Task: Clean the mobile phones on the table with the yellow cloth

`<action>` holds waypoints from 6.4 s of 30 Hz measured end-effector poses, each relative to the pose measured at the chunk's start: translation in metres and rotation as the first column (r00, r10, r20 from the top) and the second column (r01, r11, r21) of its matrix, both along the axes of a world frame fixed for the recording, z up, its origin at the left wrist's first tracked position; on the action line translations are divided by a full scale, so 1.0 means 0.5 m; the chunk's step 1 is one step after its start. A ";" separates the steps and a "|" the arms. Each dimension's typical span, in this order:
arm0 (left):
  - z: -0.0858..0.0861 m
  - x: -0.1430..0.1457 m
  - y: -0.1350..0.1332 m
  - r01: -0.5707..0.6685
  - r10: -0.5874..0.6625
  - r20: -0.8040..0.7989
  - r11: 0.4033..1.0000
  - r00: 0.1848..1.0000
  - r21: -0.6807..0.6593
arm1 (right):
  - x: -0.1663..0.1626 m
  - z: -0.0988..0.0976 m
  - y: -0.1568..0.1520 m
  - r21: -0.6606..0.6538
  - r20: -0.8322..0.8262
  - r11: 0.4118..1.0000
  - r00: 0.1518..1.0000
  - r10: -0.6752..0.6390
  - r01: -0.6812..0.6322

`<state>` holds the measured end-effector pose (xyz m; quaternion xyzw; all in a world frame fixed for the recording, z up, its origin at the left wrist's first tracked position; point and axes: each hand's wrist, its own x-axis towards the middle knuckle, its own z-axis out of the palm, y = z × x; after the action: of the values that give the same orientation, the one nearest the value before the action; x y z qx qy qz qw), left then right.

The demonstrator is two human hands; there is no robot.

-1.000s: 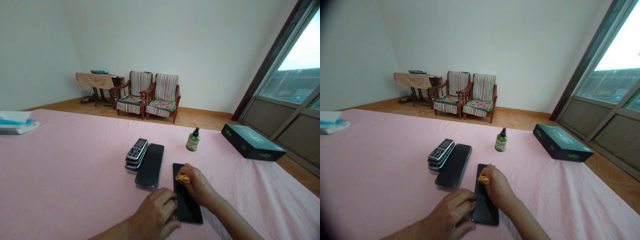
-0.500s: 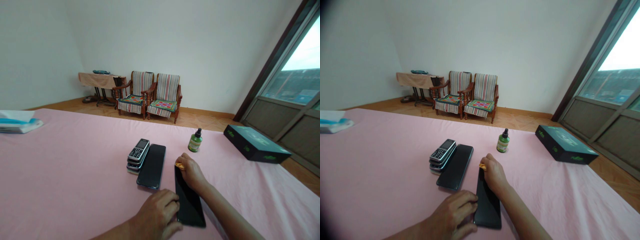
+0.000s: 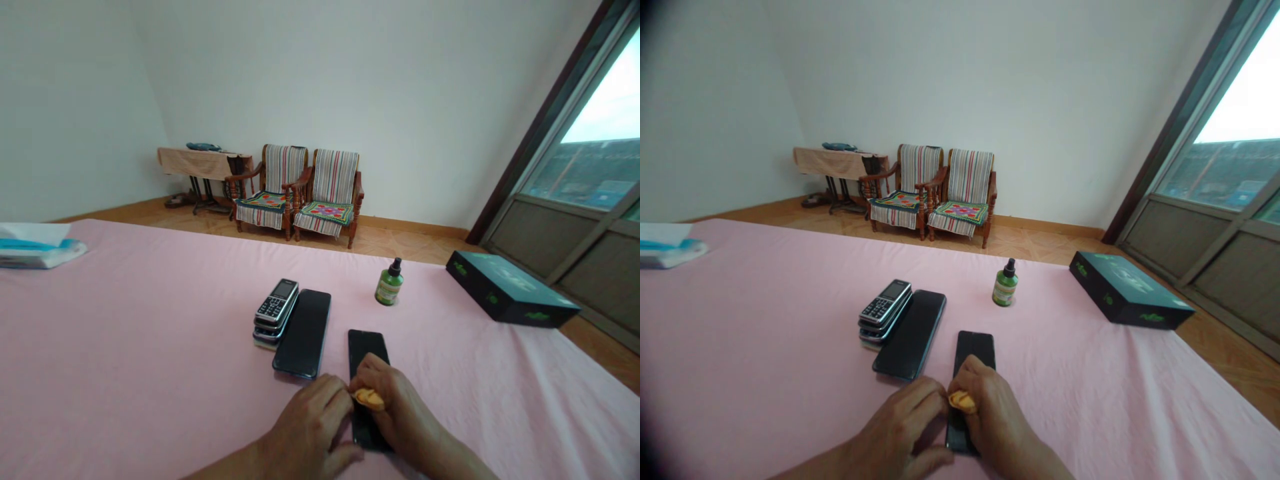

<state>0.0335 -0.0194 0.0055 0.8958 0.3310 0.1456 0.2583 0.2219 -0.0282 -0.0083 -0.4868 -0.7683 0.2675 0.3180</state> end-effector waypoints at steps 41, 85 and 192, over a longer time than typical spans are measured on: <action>-0.004 -0.005 0.009 0.080 -0.083 0.116 0.996 0.990 0.030 | 0.044 -0.002 -0.038 -0.004 -0.038 1.000 0.999 0.021 -0.022; -0.014 -0.006 0.011 0.086 -0.097 0.148 0.993 0.984 0.077 | 0.056 -0.017 -0.043 0.100 -0.070 0.978 0.981 -0.178 0.185; -0.042 -0.011 0.006 -0.058 -0.091 0.437 0.947 0.895 0.316 | 0.065 0.074 0.059 0.028 -0.366 0.823 0.772 -0.520 0.568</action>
<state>0.0282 -0.0164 -0.0156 0.8711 0.2271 0.3969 0.1792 0.2544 0.0012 0.0285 -0.6114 -0.5432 0.1908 0.5429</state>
